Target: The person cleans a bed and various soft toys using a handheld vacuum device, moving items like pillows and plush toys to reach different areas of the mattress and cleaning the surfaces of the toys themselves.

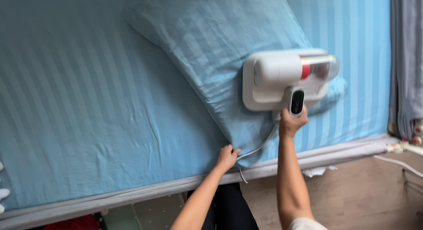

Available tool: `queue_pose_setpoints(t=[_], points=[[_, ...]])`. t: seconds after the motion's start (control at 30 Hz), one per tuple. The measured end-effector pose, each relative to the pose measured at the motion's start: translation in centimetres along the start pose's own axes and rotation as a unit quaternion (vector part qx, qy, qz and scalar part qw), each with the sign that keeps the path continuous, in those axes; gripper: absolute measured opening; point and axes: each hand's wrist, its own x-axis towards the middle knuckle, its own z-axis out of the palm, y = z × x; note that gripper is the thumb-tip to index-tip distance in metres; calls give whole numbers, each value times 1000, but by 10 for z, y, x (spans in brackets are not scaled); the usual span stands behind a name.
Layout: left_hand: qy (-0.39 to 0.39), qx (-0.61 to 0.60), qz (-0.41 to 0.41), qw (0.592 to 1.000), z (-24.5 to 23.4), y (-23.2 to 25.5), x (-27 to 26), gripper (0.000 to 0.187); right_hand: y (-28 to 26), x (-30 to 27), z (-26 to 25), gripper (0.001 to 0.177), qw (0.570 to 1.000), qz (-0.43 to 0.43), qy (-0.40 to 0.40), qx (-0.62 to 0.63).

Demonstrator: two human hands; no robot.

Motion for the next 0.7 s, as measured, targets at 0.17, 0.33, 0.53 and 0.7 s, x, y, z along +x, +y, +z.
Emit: queue_pose_setpoints(t=[0.17,0.33,0.53,0.7], points=[[-9,34,-12,999,-49,-17,-20,38,-19,73,116,15,993,-87,-74,38],[-79,128,-95,984,-71,-8,-17,43,-54,111,261,17,987,-137,-87,0],[-100,146,-139,974,-64,-9,-7,46,-76,124,340,19,983,-117,-131,61],[-64,132,-131,980,-76,-20,-4,44,-56,95,290,24,960,-208,-188,11]])
